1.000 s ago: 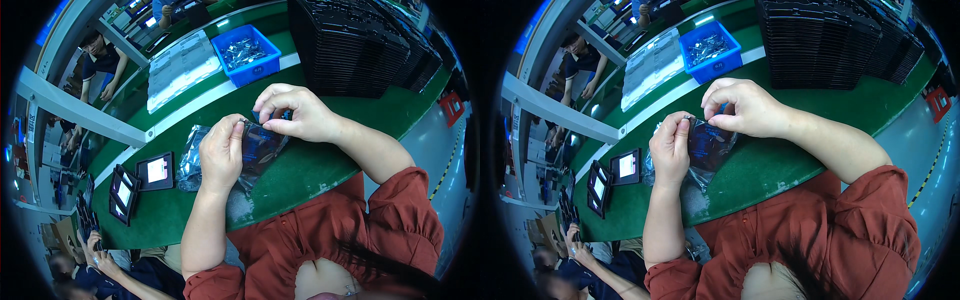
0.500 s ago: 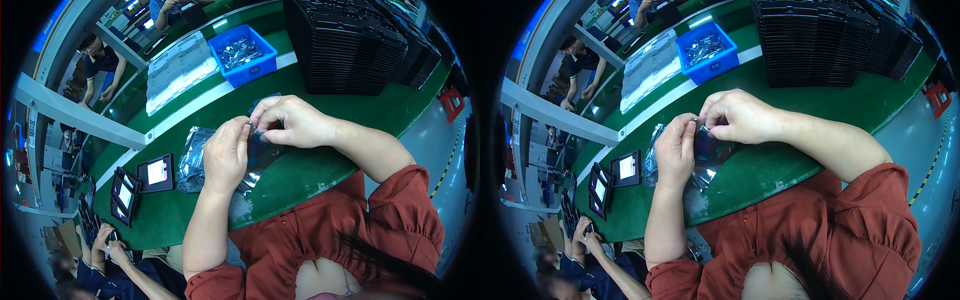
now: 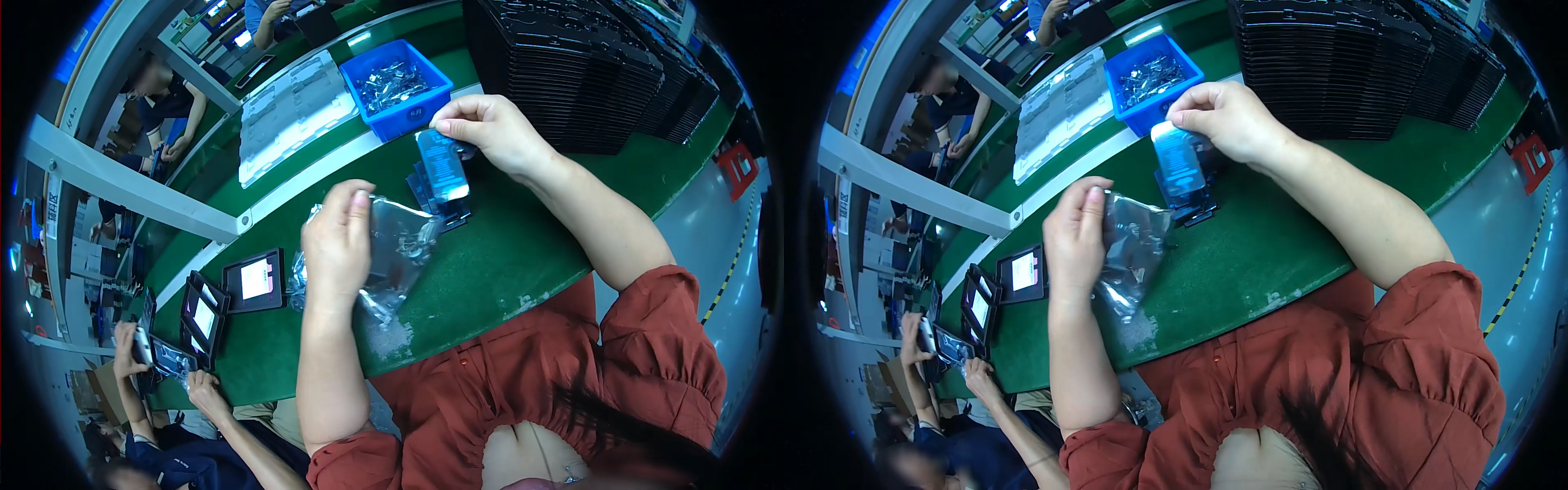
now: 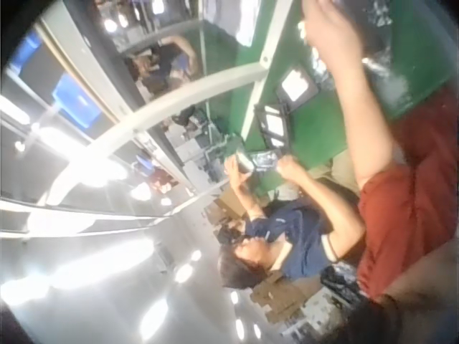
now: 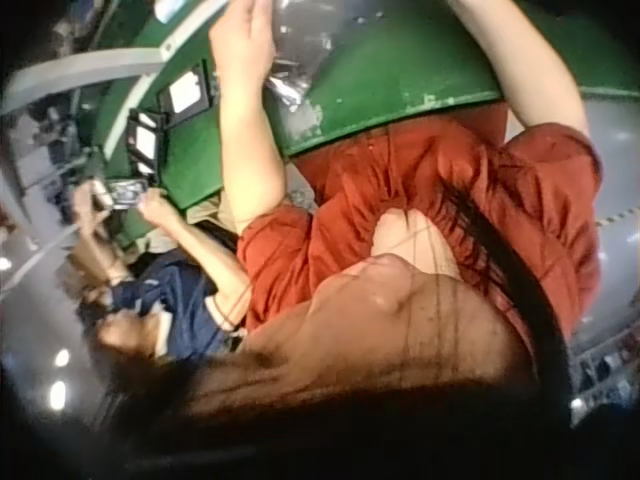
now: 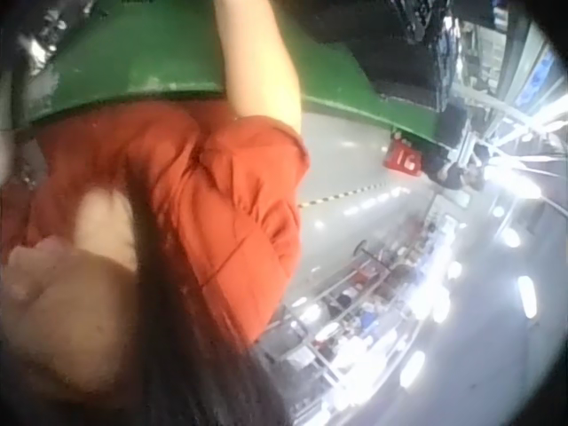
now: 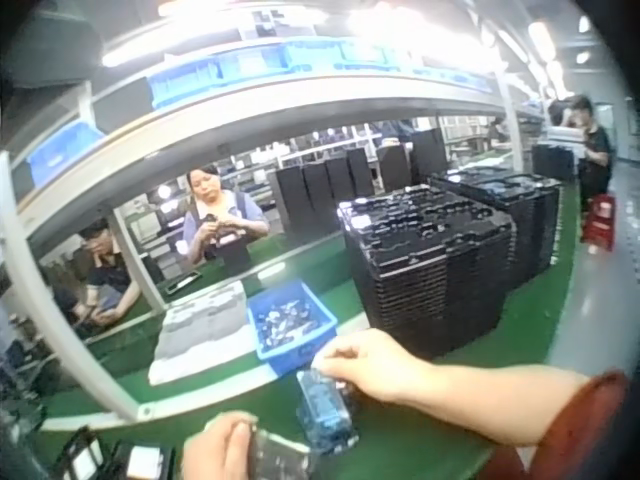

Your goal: The person unpacks small blue electronic components from a clear plastic bag and places them into a black plastic tray. The person repeats this process, handling the components one by one and arranging them in the tray slots.

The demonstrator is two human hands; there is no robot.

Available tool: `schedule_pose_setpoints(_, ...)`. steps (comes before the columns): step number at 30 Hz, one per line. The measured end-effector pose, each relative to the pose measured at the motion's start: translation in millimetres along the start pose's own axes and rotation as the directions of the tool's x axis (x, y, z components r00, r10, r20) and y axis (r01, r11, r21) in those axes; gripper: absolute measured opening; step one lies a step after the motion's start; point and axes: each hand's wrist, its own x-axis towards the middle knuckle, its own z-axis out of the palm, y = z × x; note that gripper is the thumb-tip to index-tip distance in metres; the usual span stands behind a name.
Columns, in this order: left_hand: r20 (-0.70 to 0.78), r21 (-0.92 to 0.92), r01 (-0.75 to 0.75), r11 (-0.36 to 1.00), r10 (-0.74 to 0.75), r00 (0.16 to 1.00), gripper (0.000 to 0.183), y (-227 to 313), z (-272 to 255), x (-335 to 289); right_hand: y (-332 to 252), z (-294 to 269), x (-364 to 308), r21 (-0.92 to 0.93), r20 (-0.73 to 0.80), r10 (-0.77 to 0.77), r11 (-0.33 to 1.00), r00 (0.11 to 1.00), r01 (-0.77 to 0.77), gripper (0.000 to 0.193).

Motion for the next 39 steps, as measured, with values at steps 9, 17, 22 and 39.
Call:
schedule_pose_setpoints(9,-0.127,0.386,0.184,0.904,-0.145,0.981,0.035,-45.3,-48.9,14.1,16.9,6.1,3.4,-0.707,0.085,-0.431,0.609,0.898,0.359,0.027)
schedule_pose_setpoints(17,-0.351,0.414,0.21,0.886,-0.058,0.934,0.039,-51.1,-68.9,12.0,6.0,9.6,-16.7,-0.647,0.442,-0.333,0.525,0.833,0.553,0.055)
schedule_pose_setpoints(22,-0.5,0.59,0.342,0.731,-0.002,0.866,0.029,-80.7,-144.1,0.2,0.6,6.8,-24.4,-0.654,0.447,-0.289,0.54,0.847,0.529,0.049)
schedule_pose_setpoints(39,-0.881,0.329,0.923,0.197,-0.288,0.376,0.035,-232.6,-311.0,-110.6,-2.4,19.9,-35.0,-0.587,0.567,-0.351,0.462,0.745,0.665,0.037)
